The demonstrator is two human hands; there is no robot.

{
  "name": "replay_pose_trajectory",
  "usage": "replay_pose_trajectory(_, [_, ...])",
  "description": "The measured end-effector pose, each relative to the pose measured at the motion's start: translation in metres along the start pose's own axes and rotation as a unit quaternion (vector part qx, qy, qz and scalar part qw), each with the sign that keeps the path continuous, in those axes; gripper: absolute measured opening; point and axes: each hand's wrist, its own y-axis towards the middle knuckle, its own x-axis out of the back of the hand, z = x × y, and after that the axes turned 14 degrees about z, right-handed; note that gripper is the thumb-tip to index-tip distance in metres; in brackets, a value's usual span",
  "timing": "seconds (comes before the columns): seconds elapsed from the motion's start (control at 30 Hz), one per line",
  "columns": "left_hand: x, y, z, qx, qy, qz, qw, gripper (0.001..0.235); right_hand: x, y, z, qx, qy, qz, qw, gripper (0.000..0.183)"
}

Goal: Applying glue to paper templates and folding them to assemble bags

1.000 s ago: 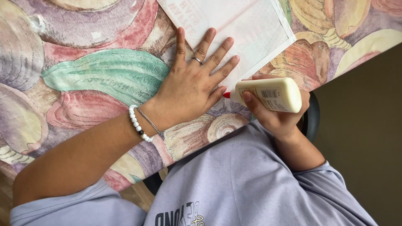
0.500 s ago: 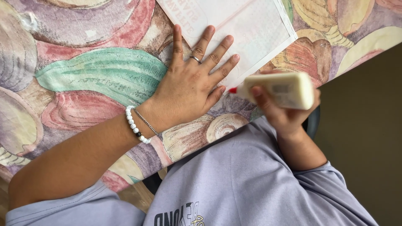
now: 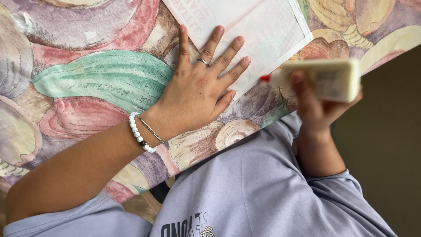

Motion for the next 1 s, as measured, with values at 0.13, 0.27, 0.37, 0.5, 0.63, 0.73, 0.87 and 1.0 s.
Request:
replay_pose_trajectory(0.13, [0.0, 0.0, 0.0, -0.002, 0.001, -0.002, 1.0, 0.061, 0.027, 0.026, -0.014, 0.033, -0.036, -0.059, 0.997, 0.056])
replay_pose_trajectory(0.27, [0.0, 0.0, 0.0, 0.001, 0.006, 0.002, 1.0, 0.061, 0.017, 0.014, -0.01, -0.011, -0.035, -0.116, 0.993, 0.06])
replay_pose_trajectory(0.37, [0.0, 0.001, 0.0, -0.002, -0.006, -0.002, 1.0, 0.06, -0.002, 0.016, 0.009, -0.091, 0.005, -0.012, 0.996, 0.029])
replay_pose_trajectory(0.5, [0.001, 0.0, 0.0, -0.004, -0.006, -0.002, 1.0, 0.06, 0.023, 0.011, -0.023, 0.011, 0.009, -0.065, 0.998, 0.066])
replay_pose_trajectory(0.63, [0.001, 0.001, 0.0, -0.005, -0.009, -0.008, 1.0, 0.06, 0.056, 0.03, -0.043, 0.038, -0.04, -0.102, 0.993, 0.051])
replay_pose_trajectory(0.73, [0.001, 0.0, 0.0, -0.004, -0.006, -0.007, 1.0, 0.061, 0.043, 0.022, -0.035, 0.004, -0.041, -0.111, 0.993, 0.058])
replay_pose_trajectory(0.87, [0.002, 0.0, 0.0, -0.003, -0.009, -0.008, 1.0, 0.061, 0.02, 0.023, -0.011, 0.001, -0.005, -0.012, 1.0, 0.062])
replay_pose_trajectory(1.0, [0.001, 0.001, 0.0, -0.006, -0.007, -0.006, 1.0, 0.061, 0.05, 0.025, -0.037, 0.018, -0.017, -0.085, 0.996, 0.056])
